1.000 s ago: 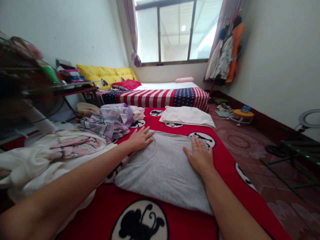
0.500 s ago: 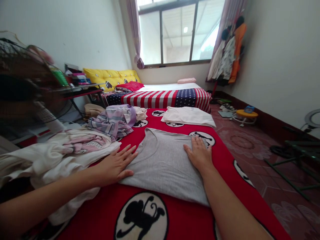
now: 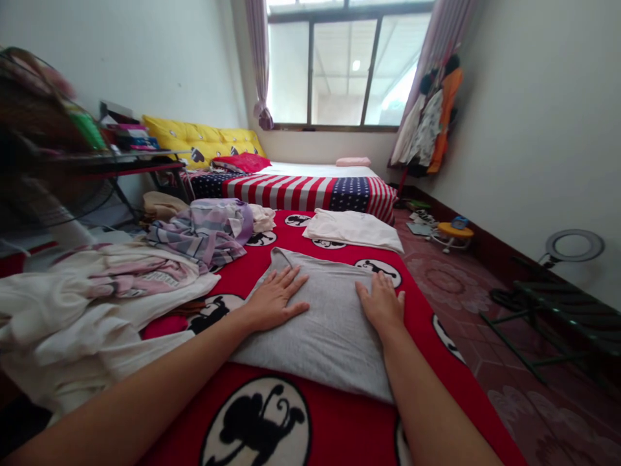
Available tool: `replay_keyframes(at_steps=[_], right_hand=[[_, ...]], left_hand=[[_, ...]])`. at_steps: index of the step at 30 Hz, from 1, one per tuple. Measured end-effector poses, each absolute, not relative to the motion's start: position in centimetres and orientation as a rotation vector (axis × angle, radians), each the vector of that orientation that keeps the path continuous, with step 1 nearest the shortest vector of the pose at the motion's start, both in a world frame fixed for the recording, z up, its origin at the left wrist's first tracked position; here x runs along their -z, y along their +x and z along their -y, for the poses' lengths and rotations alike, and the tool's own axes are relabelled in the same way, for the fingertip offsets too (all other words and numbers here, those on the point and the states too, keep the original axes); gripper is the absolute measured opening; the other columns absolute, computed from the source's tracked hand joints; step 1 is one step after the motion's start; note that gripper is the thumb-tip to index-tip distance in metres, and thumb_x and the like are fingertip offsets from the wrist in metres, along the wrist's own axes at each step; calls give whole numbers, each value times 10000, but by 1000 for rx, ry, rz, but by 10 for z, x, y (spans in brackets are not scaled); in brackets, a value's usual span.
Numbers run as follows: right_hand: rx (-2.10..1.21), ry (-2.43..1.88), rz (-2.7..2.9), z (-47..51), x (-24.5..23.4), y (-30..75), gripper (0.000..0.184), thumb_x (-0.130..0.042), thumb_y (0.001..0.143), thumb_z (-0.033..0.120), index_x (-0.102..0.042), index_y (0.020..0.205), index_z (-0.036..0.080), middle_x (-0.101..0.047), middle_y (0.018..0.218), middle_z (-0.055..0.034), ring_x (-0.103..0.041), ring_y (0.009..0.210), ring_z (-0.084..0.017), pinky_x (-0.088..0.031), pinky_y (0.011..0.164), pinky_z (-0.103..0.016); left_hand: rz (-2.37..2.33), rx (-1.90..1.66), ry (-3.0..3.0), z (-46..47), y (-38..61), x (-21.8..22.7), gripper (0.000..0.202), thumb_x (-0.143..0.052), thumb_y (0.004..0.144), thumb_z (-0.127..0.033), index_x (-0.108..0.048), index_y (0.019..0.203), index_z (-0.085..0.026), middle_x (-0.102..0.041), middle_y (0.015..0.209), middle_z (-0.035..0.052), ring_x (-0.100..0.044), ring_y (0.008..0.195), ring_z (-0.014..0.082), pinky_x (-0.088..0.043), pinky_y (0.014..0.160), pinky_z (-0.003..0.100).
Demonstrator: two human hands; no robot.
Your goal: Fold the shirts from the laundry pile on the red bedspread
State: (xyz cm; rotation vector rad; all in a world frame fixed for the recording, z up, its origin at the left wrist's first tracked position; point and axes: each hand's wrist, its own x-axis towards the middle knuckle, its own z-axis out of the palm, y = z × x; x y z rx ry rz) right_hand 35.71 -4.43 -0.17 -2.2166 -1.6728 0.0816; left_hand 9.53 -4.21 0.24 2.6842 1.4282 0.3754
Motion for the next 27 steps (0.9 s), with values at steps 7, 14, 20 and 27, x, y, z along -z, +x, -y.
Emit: replay_keyframes(at_steps=[7,14,20,27], right_hand=[[-83,-2134,1384,52,-16,364,663,-308,906,512,-348,1431,109,-262,1527,-154,-193,1420,-299,-174,1104,-579],[-210,-1658,2293,68,-26,292,624,-328,925,518,-327,1453,186,-340,1502,-109,-275,1398,-235,-184,1129,-509],[202,-2101,2256,68,-3,362,632,-220,961,490,-248,1483,135,-239,1541,-111,-179,1430,-234,-187,1124,-520],[808,-2218,2053,105,-25,409,466,-323,948,427,-612,1172,138,-522,1327,-169,-497,1191,-302,-387,951,-453]], left_hand=[[-1430,-464,2663,44,97,0,774,-263,852,-721,-330,1458,-245,-195,1554,84,-151,1430,311,-89,1146,506],[-1434,-513,2650,44,96,1,741,-288,860,-697,-335,1455,-257,-203,1551,78,-171,1427,300,-90,1147,498],[-1418,-473,2629,42,96,2,781,-263,840,-732,-328,1458,-259,-185,1557,77,-143,1432,301,-76,1147,500],[-1426,-473,2600,42,98,2,775,-284,848,-712,-330,1459,-237,-177,1557,96,-133,1433,308,-51,1146,506]])
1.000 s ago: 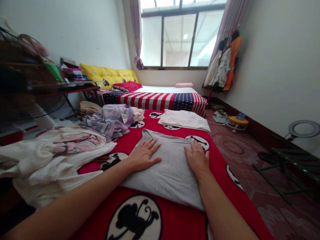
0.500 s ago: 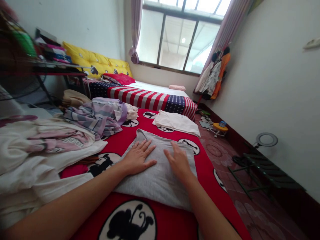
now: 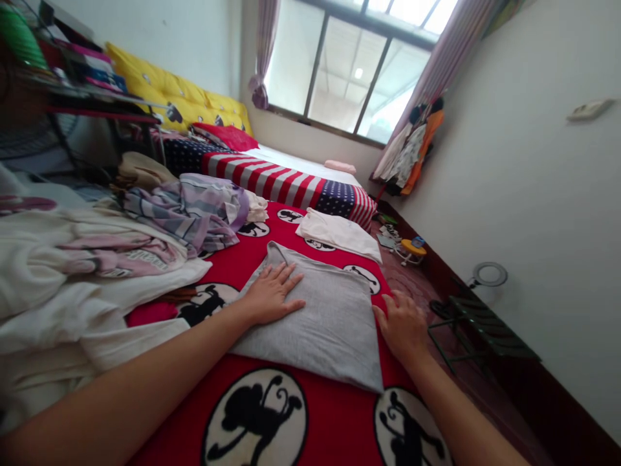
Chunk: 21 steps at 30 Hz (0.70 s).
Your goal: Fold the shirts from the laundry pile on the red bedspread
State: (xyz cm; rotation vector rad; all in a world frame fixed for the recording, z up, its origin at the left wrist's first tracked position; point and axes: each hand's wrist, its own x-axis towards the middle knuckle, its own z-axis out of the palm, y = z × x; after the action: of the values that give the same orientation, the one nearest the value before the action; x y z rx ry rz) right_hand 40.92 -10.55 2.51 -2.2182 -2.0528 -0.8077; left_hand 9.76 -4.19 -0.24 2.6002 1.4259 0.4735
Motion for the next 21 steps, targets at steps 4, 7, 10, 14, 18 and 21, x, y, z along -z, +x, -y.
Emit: replay_keyframes(at_steps=[4,7,10,14,18,21], right_hand=[[428,-2431,1942,114,-39,377,526,-317,905,575,-658,866,176,-650,993,-132,-622,919,-284,-442,720,-371],[173,-2500,1858,110,-43,357,405,-468,832,543,-629,843,172,-658,982,-132,-628,922,-298,-423,694,-351],[90,-2398,1784,103,-46,344,293,-497,815,426,-615,901,172,-675,921,-121,-630,911,-288,-413,702,-334],[13,-2140,1621,97,-52,337,330,-524,771,336,-601,1010,122,-676,870,-118,-631,843,-255,-433,714,-315],[-422,-1863,1336,92,-67,335,595,-608,675,284,-536,1245,131,-687,827,-56,-617,654,-186,-463,599,-273],[-679,-1658,1153,89,-96,333,635,-648,621,213,-579,1251,184,-700,929,-38,-583,576,-126,-453,511,-225]], left_hand=[[-1385,-501,2573,42,96,0,754,-338,851,-686,-356,1447,-225,-192,1551,107,-142,1430,314,-58,1145,511],[-1293,-558,2536,37,89,0,679,-424,858,-624,-431,1404,-220,-251,1533,118,-188,1419,314,-98,1143,512],[-1138,-695,2456,27,78,0,522,-523,859,-501,-561,1292,-212,-387,1469,125,-324,1371,293,-183,1134,492],[-1037,-1042,2196,13,61,-5,330,-601,825,-322,-683,1110,-176,-617,1252,112,-570,1161,222,-403,1024,334],[-1277,-1364,1870,1,45,-12,215,-609,800,-223,-729,972,-174,-721,1013,64,-655,961,184,-478,902,267],[-1422,-1469,1664,-7,34,-12,220,-563,825,-194,-720,977,-172,-726,996,58,-661,947,169,-482,885,250]])
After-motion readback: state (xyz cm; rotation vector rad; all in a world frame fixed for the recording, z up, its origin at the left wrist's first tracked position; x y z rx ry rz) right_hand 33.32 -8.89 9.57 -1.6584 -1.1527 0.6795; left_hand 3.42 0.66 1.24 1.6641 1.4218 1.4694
